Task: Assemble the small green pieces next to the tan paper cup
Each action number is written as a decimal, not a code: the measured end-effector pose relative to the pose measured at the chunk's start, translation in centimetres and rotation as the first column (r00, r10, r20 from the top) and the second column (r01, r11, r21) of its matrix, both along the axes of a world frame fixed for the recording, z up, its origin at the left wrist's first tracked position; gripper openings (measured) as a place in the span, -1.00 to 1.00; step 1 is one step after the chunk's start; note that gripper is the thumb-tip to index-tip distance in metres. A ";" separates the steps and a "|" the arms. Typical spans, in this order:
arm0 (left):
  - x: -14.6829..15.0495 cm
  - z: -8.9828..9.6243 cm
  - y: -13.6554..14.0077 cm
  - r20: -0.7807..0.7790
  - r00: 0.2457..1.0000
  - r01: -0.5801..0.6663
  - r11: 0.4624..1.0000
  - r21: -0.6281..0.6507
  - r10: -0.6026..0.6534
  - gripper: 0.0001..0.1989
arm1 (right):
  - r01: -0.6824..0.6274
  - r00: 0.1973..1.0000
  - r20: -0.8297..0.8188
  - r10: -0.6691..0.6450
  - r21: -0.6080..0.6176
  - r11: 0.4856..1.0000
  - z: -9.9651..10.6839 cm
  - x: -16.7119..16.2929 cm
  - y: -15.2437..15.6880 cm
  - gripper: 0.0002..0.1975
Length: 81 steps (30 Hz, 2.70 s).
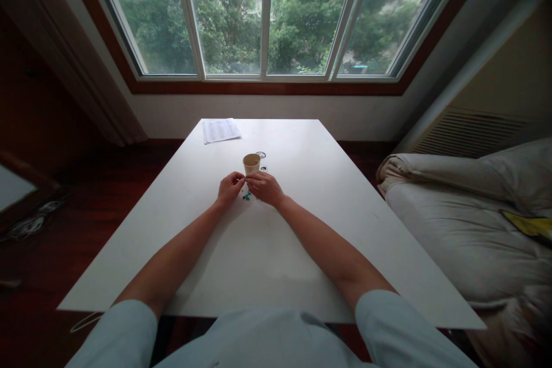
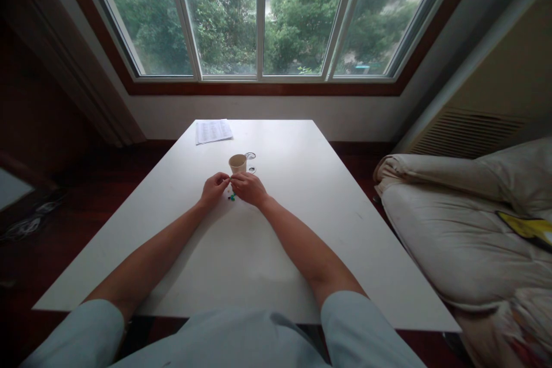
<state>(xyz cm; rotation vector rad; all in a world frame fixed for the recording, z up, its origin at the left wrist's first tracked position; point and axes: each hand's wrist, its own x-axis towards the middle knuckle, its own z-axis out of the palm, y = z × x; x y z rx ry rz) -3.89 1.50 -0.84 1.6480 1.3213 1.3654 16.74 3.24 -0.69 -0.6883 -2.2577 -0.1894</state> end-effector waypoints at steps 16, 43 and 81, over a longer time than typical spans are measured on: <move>-0.2 -0.4 0.4 -0.014 1.000 -0.017 1.000 -0.003 0.017 -0.65 | -0.004 1.000 0.006 0.004 -0.004 1.000 0.0 0.0 0.0 -0.79; -0.4 -1.7 1.3 -0.001 0.999 -0.033 0.999 -0.039 0.033 -0.72 | 0.115 0.985 -0.128 -0.112 0.013 0.993 0.3 0.7 0.0 -0.74; -0.6 -0.5 0.6 -0.256 0.966 -0.061 0.994 -0.088 0.037 -0.82 | 0.026 0.987 0.156 0.044 -0.420 0.907 0.2 1.2 0.2 -0.82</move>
